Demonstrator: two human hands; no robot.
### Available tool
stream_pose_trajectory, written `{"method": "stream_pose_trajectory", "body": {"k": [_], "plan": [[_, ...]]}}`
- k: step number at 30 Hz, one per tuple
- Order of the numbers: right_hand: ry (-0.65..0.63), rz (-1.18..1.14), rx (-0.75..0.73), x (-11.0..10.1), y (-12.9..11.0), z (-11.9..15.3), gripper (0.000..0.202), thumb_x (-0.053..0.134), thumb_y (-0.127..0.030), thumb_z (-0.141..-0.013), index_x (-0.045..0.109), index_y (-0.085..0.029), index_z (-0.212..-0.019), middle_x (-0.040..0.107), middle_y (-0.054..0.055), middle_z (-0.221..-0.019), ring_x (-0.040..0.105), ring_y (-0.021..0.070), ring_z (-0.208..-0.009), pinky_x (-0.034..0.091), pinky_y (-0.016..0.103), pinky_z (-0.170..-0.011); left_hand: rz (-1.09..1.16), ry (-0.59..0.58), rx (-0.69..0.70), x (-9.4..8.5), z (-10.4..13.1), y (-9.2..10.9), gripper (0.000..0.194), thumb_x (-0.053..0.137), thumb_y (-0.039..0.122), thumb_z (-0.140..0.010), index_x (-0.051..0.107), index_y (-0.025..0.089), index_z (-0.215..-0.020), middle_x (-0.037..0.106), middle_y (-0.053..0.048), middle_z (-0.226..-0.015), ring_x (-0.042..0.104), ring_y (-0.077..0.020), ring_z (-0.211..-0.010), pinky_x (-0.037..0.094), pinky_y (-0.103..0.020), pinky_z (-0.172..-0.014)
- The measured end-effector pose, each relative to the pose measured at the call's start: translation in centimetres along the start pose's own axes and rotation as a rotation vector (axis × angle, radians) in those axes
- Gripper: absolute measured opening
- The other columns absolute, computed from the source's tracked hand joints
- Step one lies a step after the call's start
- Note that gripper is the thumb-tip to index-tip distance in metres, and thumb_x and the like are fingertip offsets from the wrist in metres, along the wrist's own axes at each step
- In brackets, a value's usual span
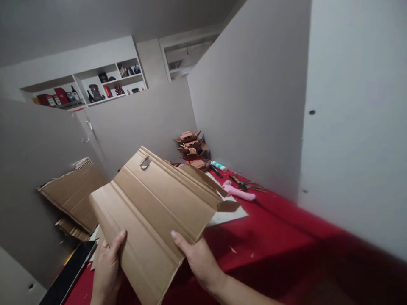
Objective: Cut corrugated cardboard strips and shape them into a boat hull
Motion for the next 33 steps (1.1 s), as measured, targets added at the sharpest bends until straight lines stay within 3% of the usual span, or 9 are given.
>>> {"method": "stream_pose_trajectory", "body": {"k": [6, 9, 15, 18, 27, 33], "plan": [[-0.023, 0.004, 0.055, -0.2, 0.3, 0.4, 0.059, 0.065, -0.053, -0.075, 0.061, -0.016, -0.121, 0.068, 0.013, -0.111, 0.052, 0.0269, -0.12, 0.031, 0.046, -0.109, -0.185, 0.102, 0.177, -0.7, 0.4, -0.4, 0.045, 0.076, 0.041, -0.062, 0.065, 0.013, -0.095, 0.074, -0.01, -0.089, 0.069, -0.0258, -0.08, 0.055, -0.031, -0.067], [-0.029, -0.012, 0.019, -0.2, 0.1, 0.2, 0.057, 0.064, -0.051, -0.077, 0.059, -0.017, -0.123, 0.067, 0.012, -0.112, 0.05, 0.0262, -0.122, 0.033, 0.046, -0.108, -0.184, 0.106, 0.131, -0.7, 0.7, -0.5, 0.046, 0.073, 0.044, -0.065, 0.064, 0.013, -0.098, 0.073, -0.01, -0.087, 0.069, -0.0268, -0.082, 0.055, -0.032, -0.067], [-0.027, -0.013, -0.051, 0.0, -0.4, -0.6, 0.051, 0.061, -0.047, -0.082, 0.057, -0.02, -0.125, 0.064, 0.009, -0.119, 0.046, 0.0228, -0.126, 0.029, 0.044, -0.111, 0.079, -0.122, -0.102, 1.4, 3.0, -2.1, 0.067, 0.079, 0.033, -0.058, 0.057, 0.013, -0.119, 0.072, -0.013, -0.099, 0.067, -0.03, -0.093, 0.053, -0.038, -0.08], [-0.021, -0.009, -0.061, 0.1, -0.5, -0.8, 0.051, 0.061, -0.046, -0.082, 0.057, -0.02, -0.125, 0.064, 0.009, -0.12, 0.045, 0.0226, -0.127, 0.029, 0.044, -0.112, 0.099, -0.165, -0.171, 2.0, 3.8, -3.1, 0.075, 0.082, 0.029, -0.056, 0.054, 0.011, -0.123, 0.072, -0.015, -0.099, 0.067, -0.0314, -0.094, 0.053, -0.04, -0.082], [-0.044, -0.139, 0.01, 0.7, 0.0, -0.9, 0.045, 0.065, -0.044, -0.08, 0.061, -0.022, -0.119, 0.066, 0.005, -0.117, 0.048, 0.021, -0.125, 0.031, 0.041, -0.111, -0.004, -0.063, -0.037, 0.4, 2.8, -4.1, 0.064, 0.08, 0.029, -0.063, 0.056, 0.012, -0.119, 0.072, -0.014, -0.1, 0.068, -0.0266, -0.092, 0.055, -0.036, -0.079], [-0.085, -0.281, 0.104, 1.3, -0.5, -1.2, 0.047, 0.066, -0.045, -0.077, 0.063, -0.017, -0.116, 0.068, 0.008, -0.112, 0.056, 0.0236, -0.115, 0.045, 0.04, -0.098, 0.086, -0.093, -0.069, 0.5, 3.2, -4.1, 0.067, 0.081, 0.028, -0.06, 0.057, 0.013, -0.121, 0.071, -0.014, -0.103, 0.067, -0.0292, -0.094, 0.055, -0.04, -0.081]]}}
Point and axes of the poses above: each hand's wrist, its own z-axis away from the middle knuckle, its own x-axis out of the palm, y = z × x, the point moved 1 cm from there along -z, towards the middle knuckle
